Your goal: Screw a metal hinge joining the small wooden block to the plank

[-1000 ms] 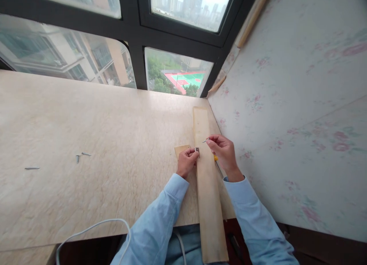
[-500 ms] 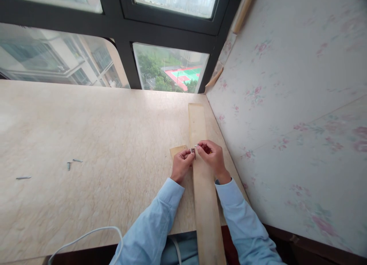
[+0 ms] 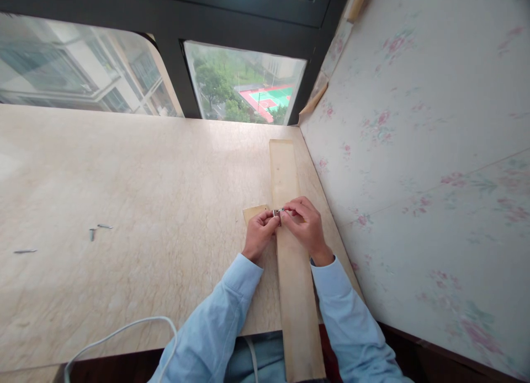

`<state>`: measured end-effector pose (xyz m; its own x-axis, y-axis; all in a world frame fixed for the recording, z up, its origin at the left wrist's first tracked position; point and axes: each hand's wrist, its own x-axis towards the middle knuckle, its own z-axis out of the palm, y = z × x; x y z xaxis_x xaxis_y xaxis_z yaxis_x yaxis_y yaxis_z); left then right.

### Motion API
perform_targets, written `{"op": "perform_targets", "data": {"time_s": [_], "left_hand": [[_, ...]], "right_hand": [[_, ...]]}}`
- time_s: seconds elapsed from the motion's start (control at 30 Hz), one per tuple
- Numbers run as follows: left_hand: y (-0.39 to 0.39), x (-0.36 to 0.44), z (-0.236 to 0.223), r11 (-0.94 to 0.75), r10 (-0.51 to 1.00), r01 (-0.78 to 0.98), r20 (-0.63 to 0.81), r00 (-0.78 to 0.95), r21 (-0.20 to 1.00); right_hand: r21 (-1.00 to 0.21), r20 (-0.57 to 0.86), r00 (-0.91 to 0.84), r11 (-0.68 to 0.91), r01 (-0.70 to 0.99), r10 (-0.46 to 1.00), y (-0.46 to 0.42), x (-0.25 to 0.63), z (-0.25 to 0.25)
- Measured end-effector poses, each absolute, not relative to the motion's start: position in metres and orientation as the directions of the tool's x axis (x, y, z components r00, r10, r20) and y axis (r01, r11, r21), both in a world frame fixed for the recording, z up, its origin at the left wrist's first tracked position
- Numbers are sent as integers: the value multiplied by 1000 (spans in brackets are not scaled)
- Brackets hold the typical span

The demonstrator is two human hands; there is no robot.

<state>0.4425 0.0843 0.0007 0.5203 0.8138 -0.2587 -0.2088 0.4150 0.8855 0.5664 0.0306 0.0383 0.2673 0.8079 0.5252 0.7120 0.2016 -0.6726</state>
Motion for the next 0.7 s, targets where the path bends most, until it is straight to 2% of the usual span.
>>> {"op": "perform_targets", "data": {"time_s": [0.37,0.7], "left_hand": [[83,441,-1,389,816,-205,-232,530,898],[83,442,-2,347,839,-165,-227,495,923]], "right_hand": [[-660,503,264,168,732,823,31,567,33],[-575,506,165,188,796,847,31,573,29]]}}
